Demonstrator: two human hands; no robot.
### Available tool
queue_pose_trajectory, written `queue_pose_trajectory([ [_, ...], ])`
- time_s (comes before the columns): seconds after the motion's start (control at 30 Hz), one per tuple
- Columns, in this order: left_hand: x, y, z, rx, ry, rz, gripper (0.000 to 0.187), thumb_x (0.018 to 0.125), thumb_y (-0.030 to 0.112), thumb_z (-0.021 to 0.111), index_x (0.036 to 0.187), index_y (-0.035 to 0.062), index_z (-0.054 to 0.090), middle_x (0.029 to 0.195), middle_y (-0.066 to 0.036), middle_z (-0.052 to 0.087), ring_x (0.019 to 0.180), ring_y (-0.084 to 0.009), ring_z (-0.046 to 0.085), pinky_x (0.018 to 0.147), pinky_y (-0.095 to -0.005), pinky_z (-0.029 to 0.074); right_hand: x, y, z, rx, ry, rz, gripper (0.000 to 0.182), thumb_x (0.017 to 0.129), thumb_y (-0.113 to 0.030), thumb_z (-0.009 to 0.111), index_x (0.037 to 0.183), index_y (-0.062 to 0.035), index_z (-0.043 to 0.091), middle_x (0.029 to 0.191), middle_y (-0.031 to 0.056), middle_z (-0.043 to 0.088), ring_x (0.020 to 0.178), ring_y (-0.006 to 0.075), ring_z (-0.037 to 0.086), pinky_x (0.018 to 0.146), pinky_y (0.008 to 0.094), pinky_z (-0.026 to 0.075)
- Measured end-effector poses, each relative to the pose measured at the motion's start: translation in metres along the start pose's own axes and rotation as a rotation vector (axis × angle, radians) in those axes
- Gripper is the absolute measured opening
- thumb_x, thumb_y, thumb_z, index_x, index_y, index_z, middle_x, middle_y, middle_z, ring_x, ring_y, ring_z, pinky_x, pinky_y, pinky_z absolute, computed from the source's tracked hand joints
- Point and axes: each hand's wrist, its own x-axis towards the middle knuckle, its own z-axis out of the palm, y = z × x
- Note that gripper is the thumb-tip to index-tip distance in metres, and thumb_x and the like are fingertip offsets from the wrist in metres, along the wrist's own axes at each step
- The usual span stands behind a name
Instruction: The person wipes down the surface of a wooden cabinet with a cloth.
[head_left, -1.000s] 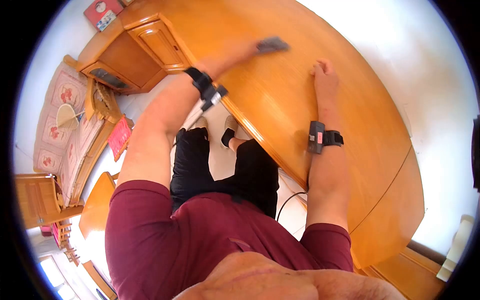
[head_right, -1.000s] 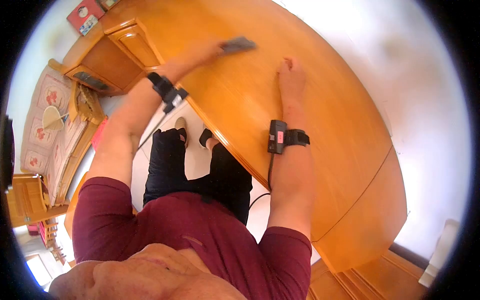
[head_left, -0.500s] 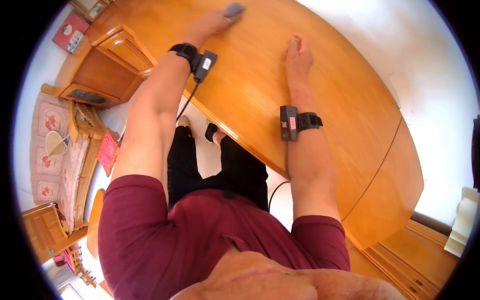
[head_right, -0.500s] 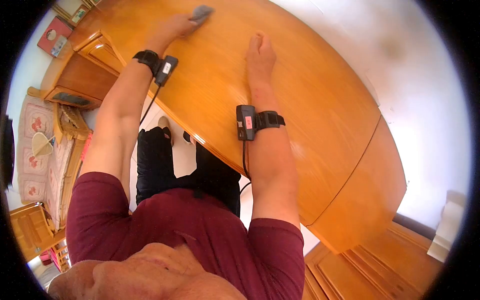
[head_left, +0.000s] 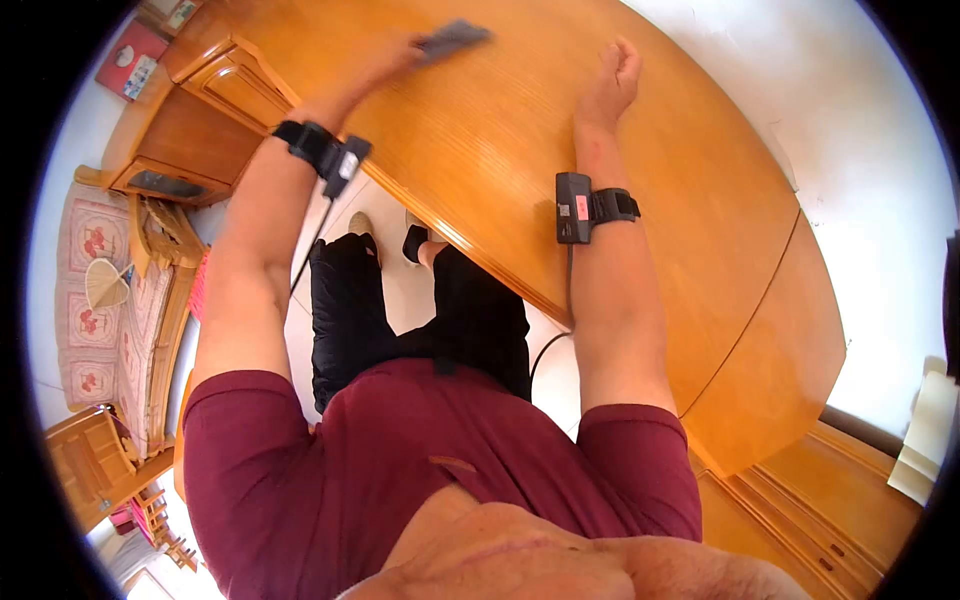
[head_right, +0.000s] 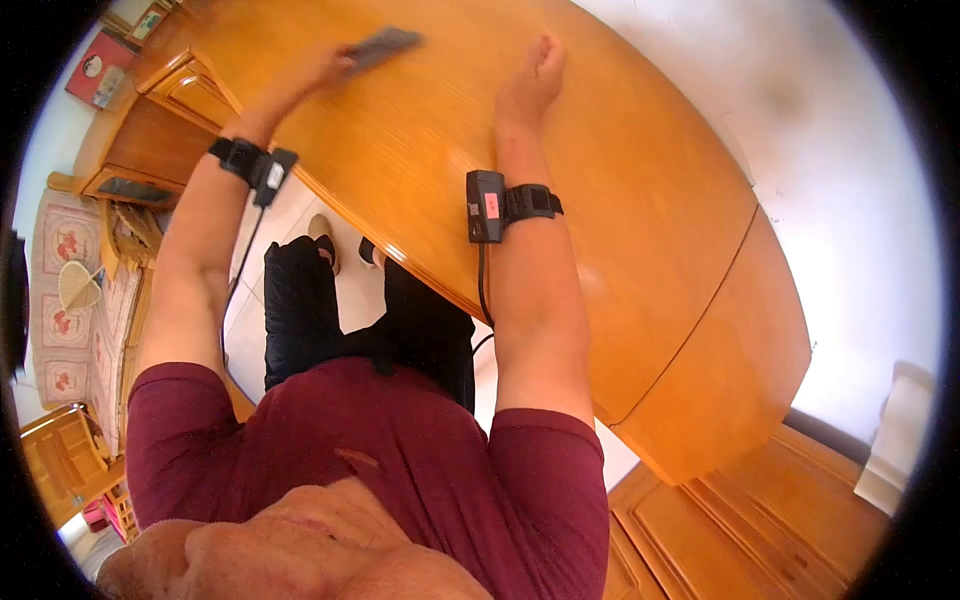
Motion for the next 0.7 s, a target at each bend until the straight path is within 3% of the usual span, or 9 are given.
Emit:
queue_pose_trajectory([
  [0.07, -0.017, -0.013, -0.044, 0.451, 0.098, -0.187, 0.034, 0.092, 0.032, 0.056, 0.115, 0.011, 0.069, 0.105, -0.021, 0.07, 0.096, -0.0367, 0.067, 0.083, -0.0463, 0.052, 0.003, 0.008, 0.001, -0.023, 0.001, 0.007, 0.037, 0.1, -0.031, 0.05, 0.119, 0.0, 0.057, 0.115, 0.0131, 0.063, 0.108, 0.026, 0.058, 0.096, 0.038, 0.044],
  [0.13, -0.016, -0.027, -0.055, 0.663, 0.143, -0.433, 0.035, 0.093, 0.034, 0.054, 0.113, 0.0098, 0.07, 0.106, -0.021, 0.07, 0.099, -0.0379, 0.067, 0.084, -0.0474, 0.052, 0.002, 0.008, 0.0, -0.043, 0.002, 0.012, 0.038, 0.1, -0.032, 0.05, 0.119, -0.0001, 0.057, 0.114, 0.0129, 0.063, 0.108, 0.0258, 0.058, 0.096, 0.038, 0.044],
  [0.27, -0.017, 0.007, -0.034, 0.718, 0.107, -0.413, 0.035, 0.093, 0.034, 0.053, 0.113, 0.0097, 0.069, 0.108, -0.021, 0.07, 0.101, -0.0384, 0.066, 0.086, -0.0486, 0.052, 0.001, 0.005, 0.001, -0.027, -0.021, 0.055, 0.04, 0.098, -0.034, 0.051, 0.119, -0.0002, 0.058, 0.112, 0.014, 0.064, 0.106, 0.0257, 0.06, 0.095, 0.0379, 0.045],
  [0.33, -0.016, 0.034, -0.01, 0.596, 0.114, -0.269, 0.034, 0.092, 0.034, 0.055, 0.11, 0.0084, 0.068, 0.11, -0.021, 0.069, 0.101, -0.0388, 0.066, 0.085, -0.0501, 0.052, 0.001, 0.007, 0.002, -0.015, -0.022, 0.035, 0.041, 0.098, -0.035, 0.051, 0.119, 0.0, 0.058, 0.112, 0.0145, 0.064, 0.106, 0.0252, 0.06, 0.094, 0.0375, 0.045],
  [0.4, -0.025, 0.073, 0.015, 0.459, 0.045, -0.12, 0.032, 0.09, 0.031, 0.056, 0.108, 0.0075, 0.068, 0.106, -0.02, 0.069, 0.099, -0.0393, 0.066, 0.085, -0.0507, 0.052, 0.001, 0.004, 0.005, -0.01, 0.018, 0.02, 0.032, 0.095, -0.026, 0.056, 0.114, -0.0012, 0.06, 0.097, 0.0079, 0.066, 0.091, 0.0174, 0.062, 0.083, 0.0316, 0.048],
  [0.5, -0.054, 0.137, 0.045, 0.424, 0.091, -0.029, 0.035, 0.09, 0.034, 0.057, 0.112, 0.0078, 0.065, 0.108, -0.021, 0.068, 0.101, -0.0401, 0.064, 0.085, -0.0502, 0.052, 0.003, 0.008, 0.004, -0.017, -0.015, 0.029, 0.032, 0.096, -0.026, 0.055, 0.116, -0.0014, 0.059, 0.098, 0.0084, 0.067, 0.09, 0.0181, 0.064, 0.081, 0.0317, 0.049],
  [0.57, -0.066, 0.166, 0.045, 0.35, 0.018, -0.031, 0.038, 0.091, 0.034, 0.059, 0.119, 0.0093, 0.062, 0.116, -0.023, 0.064, 0.105, -0.0409, 0.062, 0.086, -0.0489, 0.052, 0.001, 0.006, 0.002, -0.034, -0.048, 0.045, 0.032, 0.096, -0.026, 0.055, 0.117, -0.0011, 0.058, 0.099, 0.009, 0.067, 0.091, 0.0183, 0.065, 0.081, 0.0318, 0.049],
  [0.63, -0.07, 0.161, 0.045, 0.351, 0.024, -0.045, 0.041, 0.092, 0.033, 0.06, 0.127, 0.0114, 0.06, 0.122, -0.024, 0.062, 0.106, -0.0401, 0.062, 0.086, -0.0477, 0.052, 0.0, 0.003, 0.002, -0.052, -0.081, 0.059, 0.032, 0.097, -0.025, 0.054, 0.118, -0.0009, 0.058, 0.101, 0.0095, 0.068, 0.092, 0.0184, 0.066, 0.081, 0.0319, 0.05],
  [0.7, -0.057, 0.109, 0.042, 0.345, 0.213, 0.029, 0.044, 0.093, 0.029, 0.06, 0.134, 0.0143, 0.057, 0.123, -0.022, 0.062, 0.104, -0.038, 0.063, 0.086, -0.0477, 0.052, -0.001, 0.002, 0.001, -0.046, -0.097, 0.082, 0.033, 0.097, -0.025, 0.054, 0.118, 0.0006, 0.057, 0.103, 0.0109, 0.068, 0.093, 0.0183, 0.066, 0.083, 0.0321, 0.05],
])
